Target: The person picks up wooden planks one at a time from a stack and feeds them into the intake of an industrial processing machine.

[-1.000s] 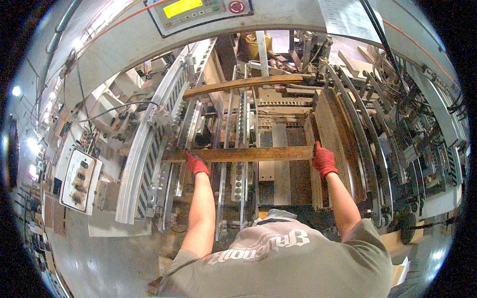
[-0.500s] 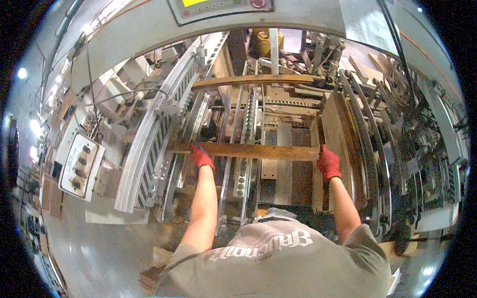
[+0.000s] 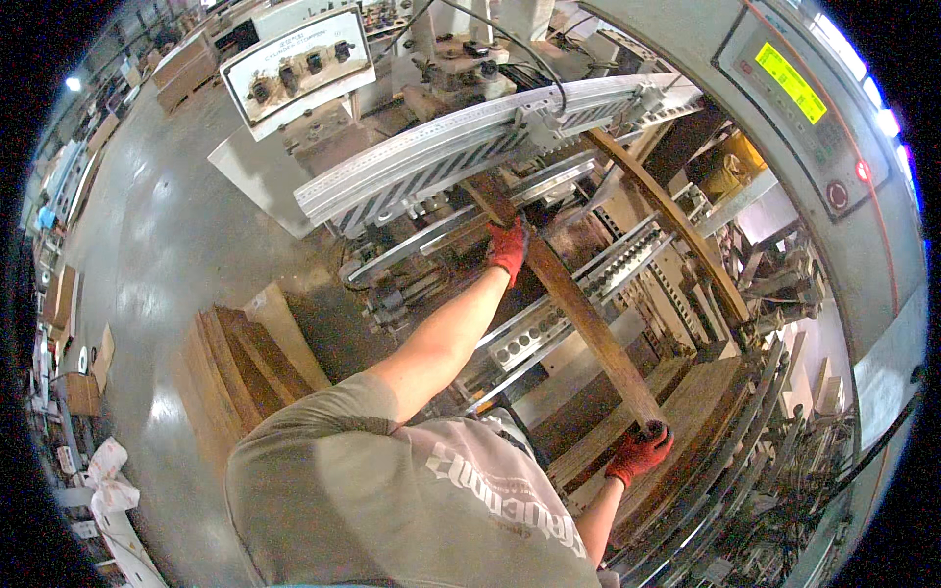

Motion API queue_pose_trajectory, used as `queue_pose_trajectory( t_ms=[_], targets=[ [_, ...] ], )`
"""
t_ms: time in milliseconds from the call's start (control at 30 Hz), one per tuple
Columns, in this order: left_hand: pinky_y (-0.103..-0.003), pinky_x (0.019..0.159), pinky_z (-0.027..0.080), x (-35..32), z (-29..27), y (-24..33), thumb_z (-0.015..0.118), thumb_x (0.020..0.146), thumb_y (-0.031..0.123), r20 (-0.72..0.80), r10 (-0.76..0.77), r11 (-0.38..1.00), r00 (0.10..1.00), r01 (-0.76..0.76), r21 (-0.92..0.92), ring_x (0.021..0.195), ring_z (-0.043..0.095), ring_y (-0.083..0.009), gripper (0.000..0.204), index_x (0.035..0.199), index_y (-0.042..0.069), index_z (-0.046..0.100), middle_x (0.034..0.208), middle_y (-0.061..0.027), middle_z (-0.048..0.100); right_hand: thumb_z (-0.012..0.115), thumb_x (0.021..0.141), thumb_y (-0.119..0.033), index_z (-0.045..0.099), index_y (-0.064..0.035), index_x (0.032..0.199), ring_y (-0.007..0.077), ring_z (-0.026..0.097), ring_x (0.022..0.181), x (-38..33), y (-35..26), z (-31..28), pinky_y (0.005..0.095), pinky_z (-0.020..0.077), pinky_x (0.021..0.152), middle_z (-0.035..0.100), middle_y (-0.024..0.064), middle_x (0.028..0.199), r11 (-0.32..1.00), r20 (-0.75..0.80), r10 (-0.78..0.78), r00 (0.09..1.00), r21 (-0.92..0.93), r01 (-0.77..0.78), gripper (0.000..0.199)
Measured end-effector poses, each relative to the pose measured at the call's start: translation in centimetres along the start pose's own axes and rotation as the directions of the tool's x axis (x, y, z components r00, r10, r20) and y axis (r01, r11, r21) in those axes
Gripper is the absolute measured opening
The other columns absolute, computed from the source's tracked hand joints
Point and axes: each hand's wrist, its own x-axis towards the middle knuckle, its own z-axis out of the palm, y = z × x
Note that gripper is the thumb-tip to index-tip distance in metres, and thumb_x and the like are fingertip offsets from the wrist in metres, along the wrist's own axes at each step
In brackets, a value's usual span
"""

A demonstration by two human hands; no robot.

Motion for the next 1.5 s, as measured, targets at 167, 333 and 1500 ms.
queue_pose_trajectory(
  t_ms=[167, 333, 1500],
  targets=[
    [-0.037, 0.098, 0.039, 2.1, -0.7, -1.0, 0.063, 0.084, 0.046, 0.04, 0.005, 0.996, 0.999, -0.002, -0.091, 0.118, 0.049, -0.0332, 0.089, 0.139, -0.004, 0.015, 0.127, -0.0238, 0.052, 0.067, 0.069, -0.003, 0.049, -0.0013, 0.117, 0.0387, 0.049, 0.115, 1.1, -0.8, 0.5, 0.0459, 0.042, 0.097, 0.048, 0.0201, 0.125, 0.999, -0.02, 0.026, 0.999, -0.034, -0.026, 0.05],
    [-0.035, 0.095, 0.039, 4.3, -0.6, -3.2, 0.062, 0.084, 0.046, 0.214, -0.028, 0.984, 0.976, 0.065, -0.167, 0.111, 0.052, -0.0295, 0.072, 0.13, -0.002, 0.034, 0.123, -0.018, 0.056, 0.074, 0.067, -0.015, 0.05, -0.0038, 0.115, 0.0391, 0.048, 0.116, 1.0, 0.4, 1.2, 0.0467, 0.0411, 0.098, 0.047, 0.0202, 0.125, 0.994, -0.027, 0.109, 0.994, 0.005, -0.109, 0.055],
    [-0.076, 0.098, 0.019, 3.8, 2.4, -6.9, 0.062, 0.074, 0.054, 0.661, -0.085, -0.7, 0.746, -0.516, 0.494, 0.126, 0.031, -0.0555, 0.066, 0.128, 0.016, 0.058, 0.133, -0.0162, 0.05, 0.071, 0.08, -0.027, 0.065, -0.0037, 0.095, 0.0225, 0.059, 0.05, 5.8, 8.8, -0.4, 0.0325, 0.0488, 0.045, 0.064, 0.009, 0.077, 0.366, 0.854, 0.226, 0.469, 0.371, -0.853, 0.028]
  ],
)
